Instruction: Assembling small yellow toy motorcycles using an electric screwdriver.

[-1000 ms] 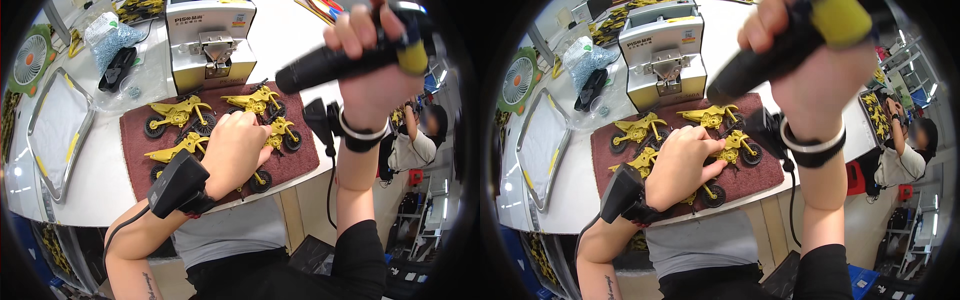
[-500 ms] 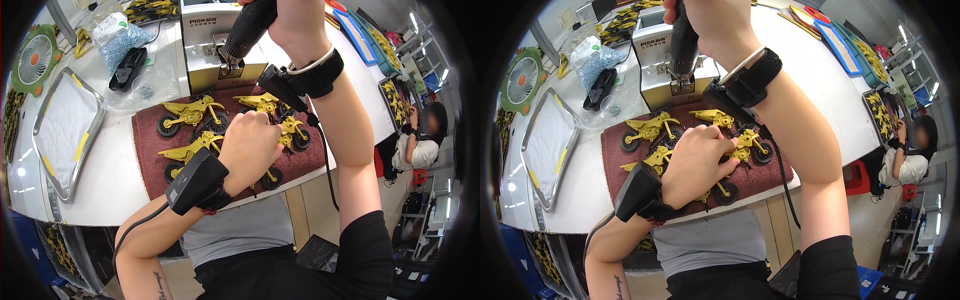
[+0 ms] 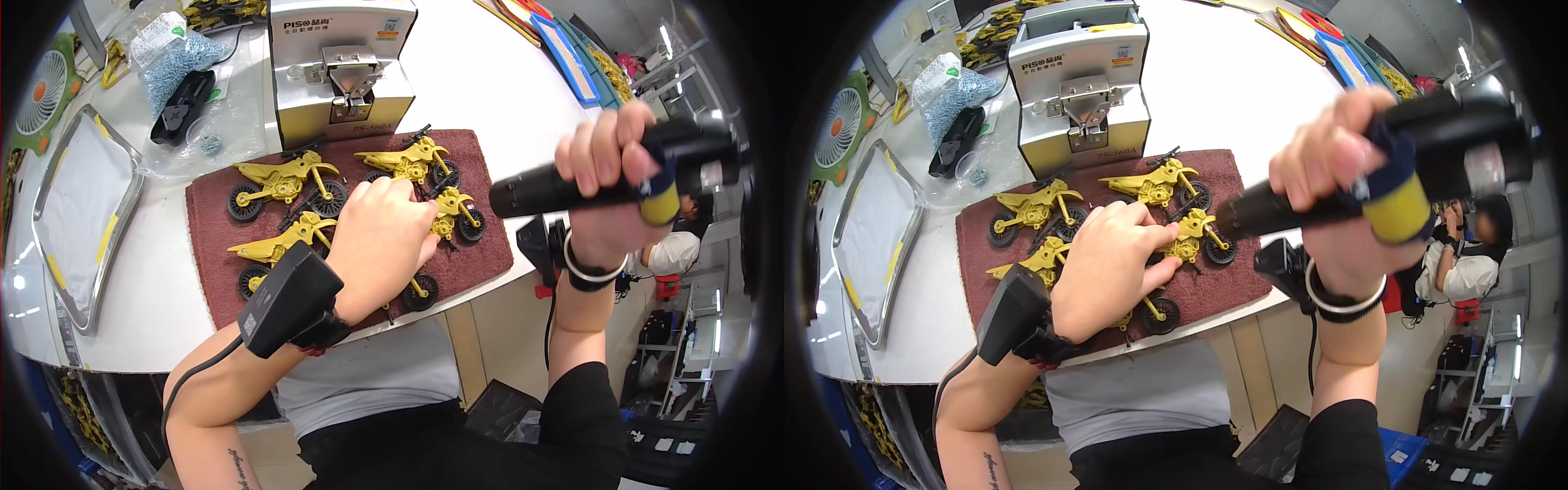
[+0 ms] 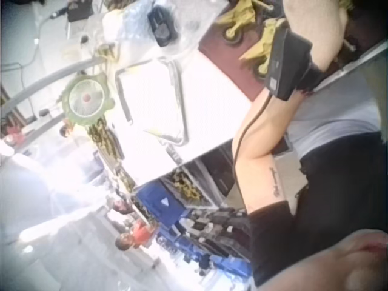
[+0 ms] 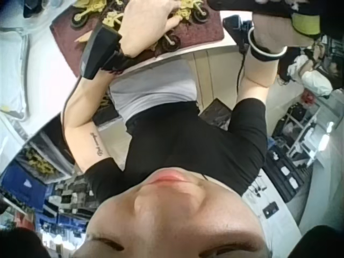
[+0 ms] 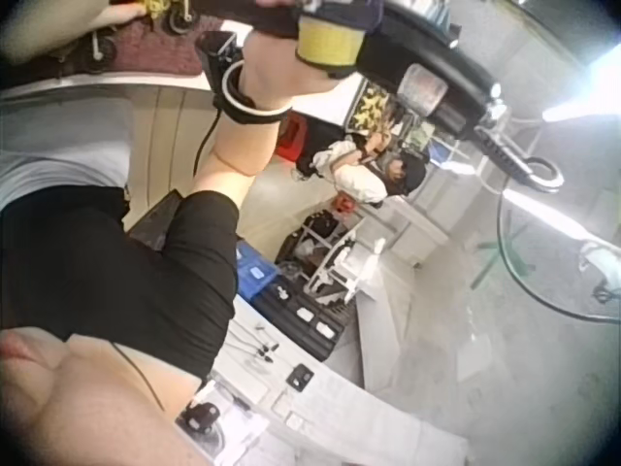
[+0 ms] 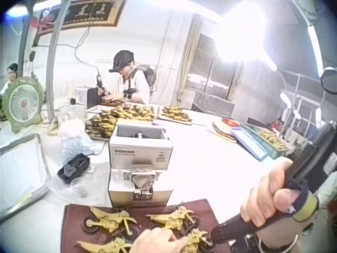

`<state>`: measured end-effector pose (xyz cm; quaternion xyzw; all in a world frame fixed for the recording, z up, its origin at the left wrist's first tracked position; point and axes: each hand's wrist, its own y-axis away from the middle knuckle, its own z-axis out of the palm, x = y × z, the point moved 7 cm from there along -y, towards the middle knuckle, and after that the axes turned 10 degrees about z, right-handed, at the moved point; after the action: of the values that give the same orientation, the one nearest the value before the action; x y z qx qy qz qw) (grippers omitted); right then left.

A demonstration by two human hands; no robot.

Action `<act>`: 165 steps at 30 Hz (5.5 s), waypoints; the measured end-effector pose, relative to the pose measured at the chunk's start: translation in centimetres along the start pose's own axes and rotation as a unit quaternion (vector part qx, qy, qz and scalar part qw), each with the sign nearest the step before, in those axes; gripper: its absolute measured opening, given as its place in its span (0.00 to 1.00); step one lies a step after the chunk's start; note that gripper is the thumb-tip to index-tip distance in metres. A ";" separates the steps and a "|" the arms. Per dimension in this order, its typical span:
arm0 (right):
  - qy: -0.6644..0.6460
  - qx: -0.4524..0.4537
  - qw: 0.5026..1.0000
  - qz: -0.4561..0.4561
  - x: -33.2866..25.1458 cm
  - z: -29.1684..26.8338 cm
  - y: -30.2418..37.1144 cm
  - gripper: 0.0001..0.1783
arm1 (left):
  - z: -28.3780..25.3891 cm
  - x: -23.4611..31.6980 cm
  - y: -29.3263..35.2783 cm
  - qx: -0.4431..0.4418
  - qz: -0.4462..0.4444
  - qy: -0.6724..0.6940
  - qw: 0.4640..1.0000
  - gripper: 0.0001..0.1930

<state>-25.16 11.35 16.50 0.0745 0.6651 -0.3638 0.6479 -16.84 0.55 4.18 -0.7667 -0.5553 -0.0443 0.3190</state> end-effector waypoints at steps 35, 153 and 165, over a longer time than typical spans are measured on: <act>-0.149 -0.059 0.985 -0.069 -5.2 -3.1 -1.2 0.18 | -0.3 4.4 -0.7 0.020 0.029 -0.183 0.982 0.19; -0.077 -0.169 0.977 0.106 4.8 6.6 -6.5 0.11 | 7.5 6.9 0.8 0.033 -0.059 -0.248 0.966 0.21; -0.070 -0.004 0.994 -0.084 4.2 4.9 -12.9 0.15 | 6.4 7.6 1.4 0.024 0.033 -0.133 0.990 0.27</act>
<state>-29.14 -2.40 18.17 -0.0097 0.6231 -0.4187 0.6605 -14.57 10.03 1.74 -0.7760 -0.5679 0.0818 0.2621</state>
